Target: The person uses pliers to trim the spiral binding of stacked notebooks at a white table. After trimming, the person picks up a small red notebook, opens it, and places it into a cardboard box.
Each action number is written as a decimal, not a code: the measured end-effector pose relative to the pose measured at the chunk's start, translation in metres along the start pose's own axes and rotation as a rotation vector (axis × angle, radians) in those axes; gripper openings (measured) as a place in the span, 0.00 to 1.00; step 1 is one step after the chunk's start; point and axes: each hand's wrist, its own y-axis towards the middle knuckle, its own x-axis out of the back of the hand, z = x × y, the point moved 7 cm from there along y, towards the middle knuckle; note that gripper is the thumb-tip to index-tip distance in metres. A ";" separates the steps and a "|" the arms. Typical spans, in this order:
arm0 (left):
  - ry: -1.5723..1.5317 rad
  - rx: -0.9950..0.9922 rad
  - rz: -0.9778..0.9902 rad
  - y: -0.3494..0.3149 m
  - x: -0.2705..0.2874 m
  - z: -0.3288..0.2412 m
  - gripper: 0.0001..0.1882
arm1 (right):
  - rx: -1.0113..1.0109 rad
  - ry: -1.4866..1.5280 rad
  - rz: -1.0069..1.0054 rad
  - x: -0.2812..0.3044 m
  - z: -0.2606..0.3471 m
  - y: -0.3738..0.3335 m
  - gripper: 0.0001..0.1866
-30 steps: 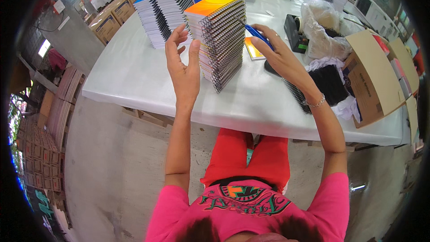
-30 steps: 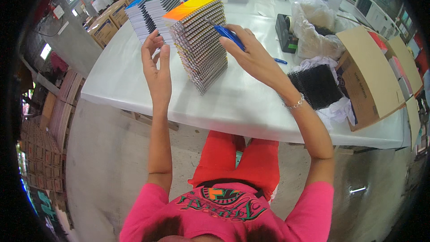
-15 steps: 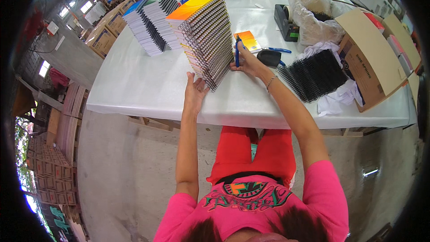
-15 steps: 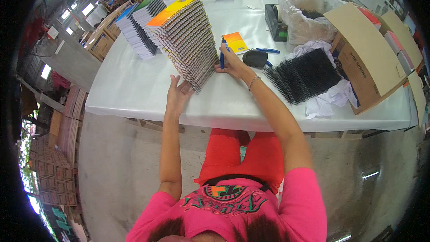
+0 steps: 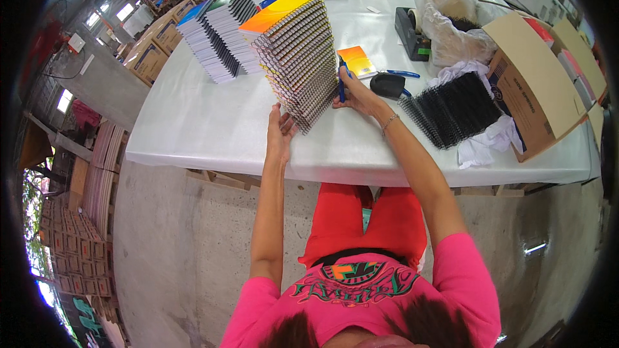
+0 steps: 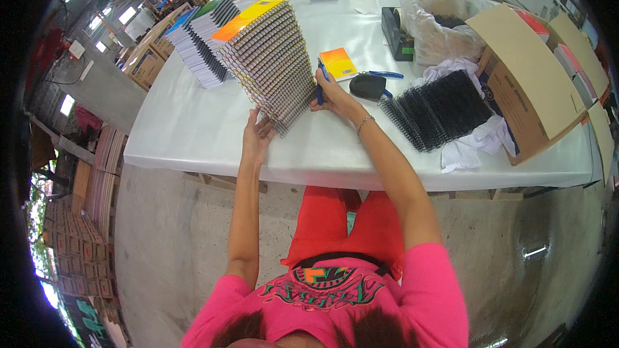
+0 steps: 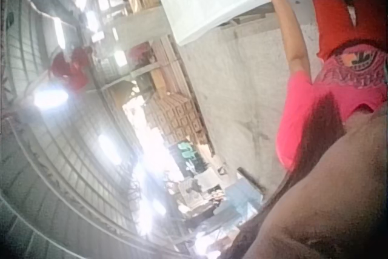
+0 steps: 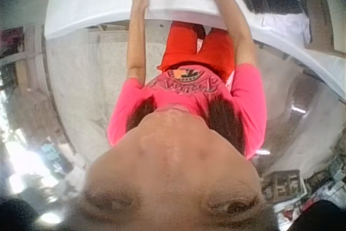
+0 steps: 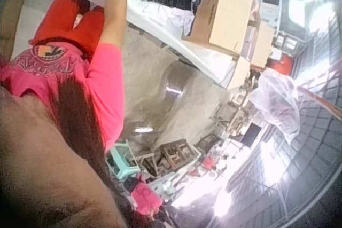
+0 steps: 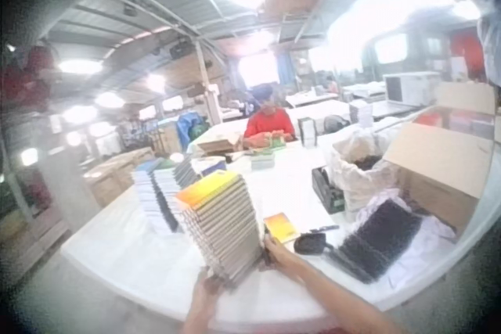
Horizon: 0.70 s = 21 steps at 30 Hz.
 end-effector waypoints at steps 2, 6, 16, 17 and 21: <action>0.012 -0.007 0.009 0.001 -0.006 -0.003 0.42 | 0.007 -0.005 -0.038 0.007 0.000 0.000 0.35; 0.024 0.003 0.006 0.003 0.000 0.000 0.41 | -0.002 0.010 -0.070 0.003 -0.004 -0.007 0.38; 0.133 -0.029 0.021 0.003 -0.007 -0.003 0.40 | 0.011 -0.009 -0.120 0.006 -0.002 -0.027 0.41; 0.140 -0.025 0.026 0.002 -0.010 -0.004 0.39 | 0.012 -0.001 -0.125 0.007 -0.002 -0.029 0.41; 0.181 -0.003 0.082 0.002 -0.017 -0.005 0.38 | 0.028 0.032 -0.124 0.009 0.001 -0.034 0.40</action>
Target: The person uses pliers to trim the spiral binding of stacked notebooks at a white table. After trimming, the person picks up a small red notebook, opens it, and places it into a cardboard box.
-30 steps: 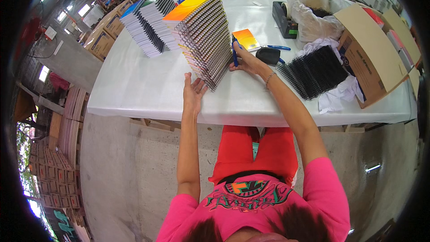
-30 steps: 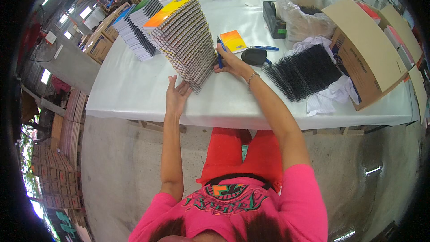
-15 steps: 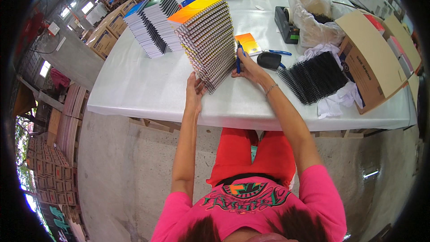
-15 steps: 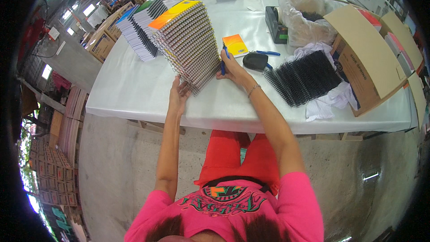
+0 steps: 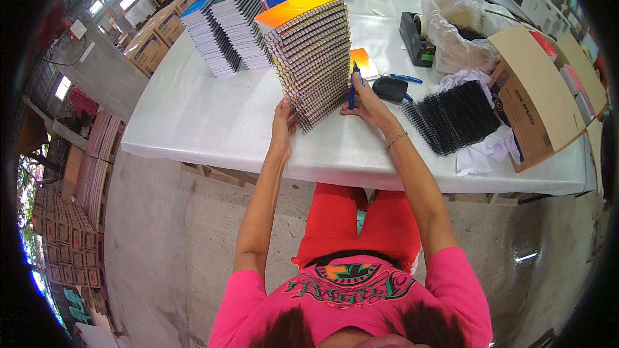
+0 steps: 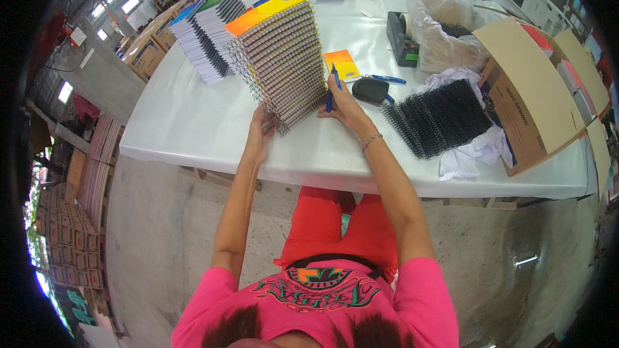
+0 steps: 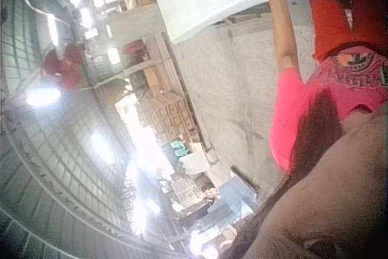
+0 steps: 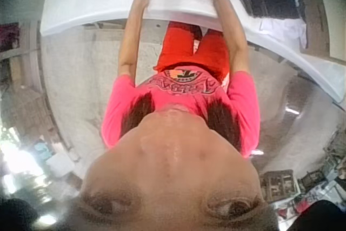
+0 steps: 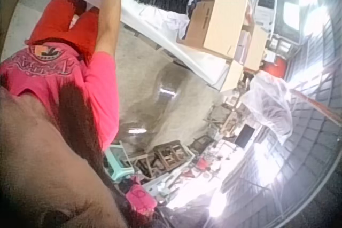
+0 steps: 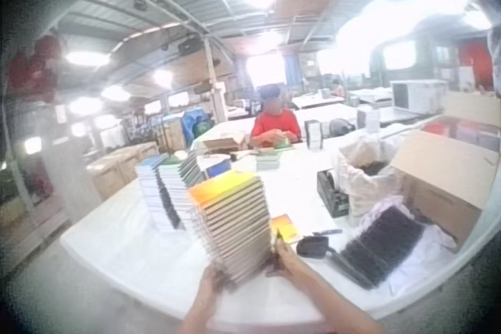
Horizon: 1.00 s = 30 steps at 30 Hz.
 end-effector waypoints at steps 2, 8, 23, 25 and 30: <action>0.010 0.006 0.024 0.000 -0.001 0.000 0.38 | 0.000 0.011 -0.003 0.001 0.000 0.000 0.39; -0.021 -0.002 0.018 -0.001 -0.006 0.003 0.40 | -0.035 0.031 -0.011 0.008 -0.003 0.000 0.37; 0.063 -0.254 -0.079 -0.012 0.016 -0.035 0.37 | 0.242 -0.520 -0.246 -0.003 0.084 -0.049 0.37; 0.127 -0.434 -0.165 -0.027 0.012 -0.077 0.35 | 0.355 -0.667 -0.241 -0.010 0.112 -0.057 0.43; 0.228 -0.788 -0.236 -0.066 -0.018 -0.156 0.30 | 1.013 -1.170 -0.286 -0.085 0.179 -0.109 0.35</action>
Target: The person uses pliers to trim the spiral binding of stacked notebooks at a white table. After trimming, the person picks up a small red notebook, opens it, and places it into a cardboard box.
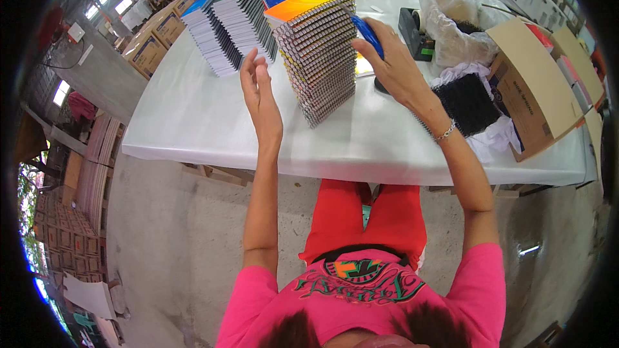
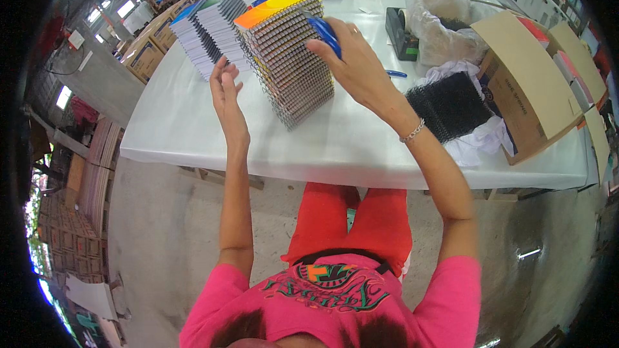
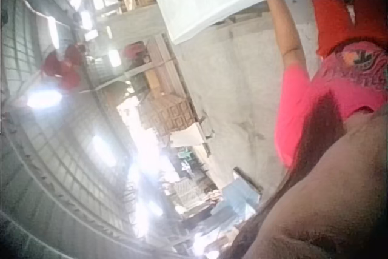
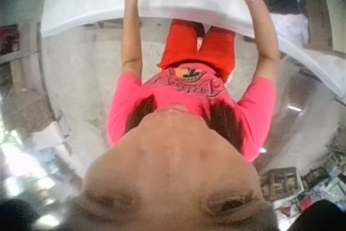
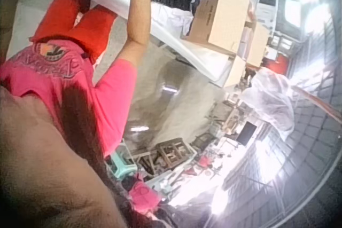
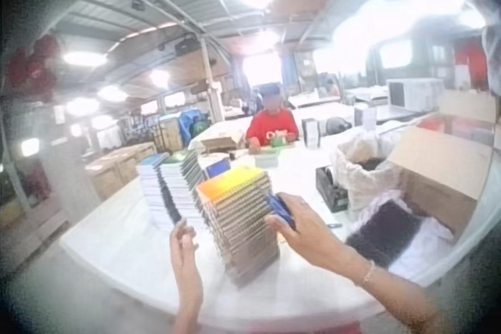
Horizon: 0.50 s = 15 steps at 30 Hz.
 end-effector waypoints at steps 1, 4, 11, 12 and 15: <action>0.006 -0.032 -0.003 0.001 -0.002 -0.010 0.29 | 0.026 -0.052 0.038 0.004 0.020 0.005 0.33; -0.003 -0.104 0.007 0.007 -0.016 -0.022 0.26 | 0.135 -0.274 0.055 0.007 0.046 0.011 0.28; -0.005 -0.224 -0.037 0.017 -0.041 -0.034 0.22 | 0.196 -0.374 0.037 0.003 0.046 0.012 0.26; -0.016 -0.207 -0.039 0.018 -0.042 -0.033 0.22 | 0.199 -0.389 0.040 0.003 0.046 0.012 0.26; -0.040 -0.169 -0.053 0.019 -0.044 -0.032 0.20 | 0.203 -0.432 0.055 0.003 0.047 0.014 0.27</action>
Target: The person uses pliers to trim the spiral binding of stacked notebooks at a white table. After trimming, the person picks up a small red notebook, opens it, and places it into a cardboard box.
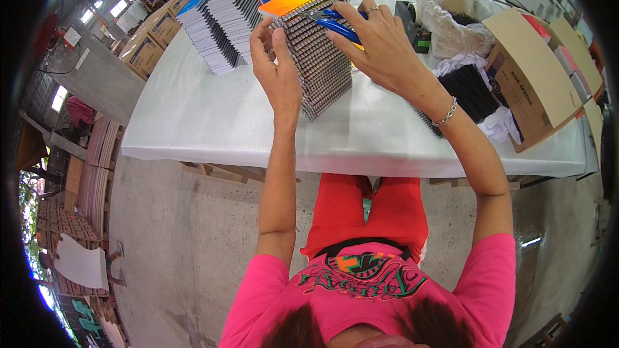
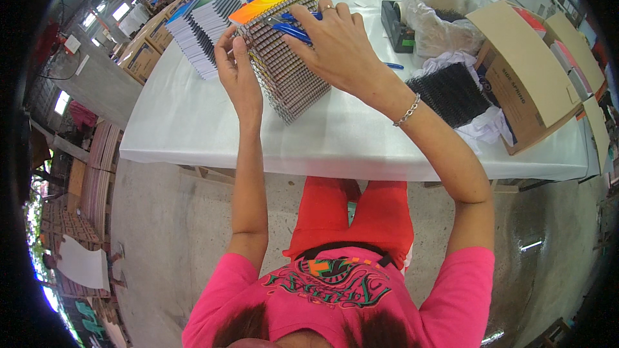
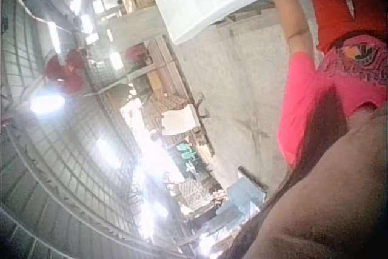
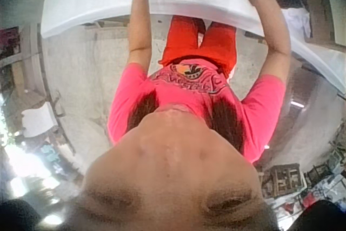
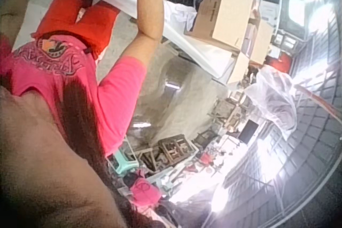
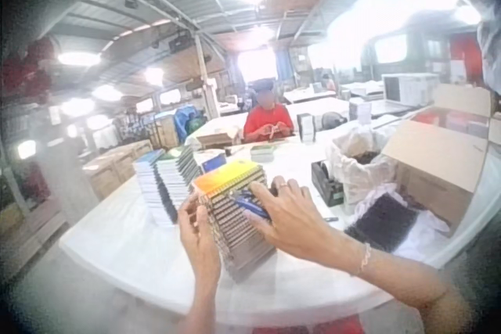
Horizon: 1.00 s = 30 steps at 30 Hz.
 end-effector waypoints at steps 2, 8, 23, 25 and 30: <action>-0.001 0.013 -0.017 0.000 0.000 0.000 0.19 | 0.000 -0.020 0.023 0.000 0.000 0.002 0.27; -0.034 0.008 -0.078 0.000 0.002 0.000 0.18 | -0.023 0.137 -0.003 0.003 0.008 0.012 0.28; -0.112 0.008 -0.131 0.003 -0.004 0.004 0.15 | -0.051 0.258 0.001 0.005 0.005 0.013 0.26; -0.124 0.012 -0.134 0.002 -0.003 0.003 0.15 | -0.053 0.265 -0.001 0.005 0.007 0.014 0.26; -0.118 0.076 -0.140 -0.003 -0.003 0.003 0.17 | -0.058 0.248 -0.006 0.006 0.005 0.015 0.27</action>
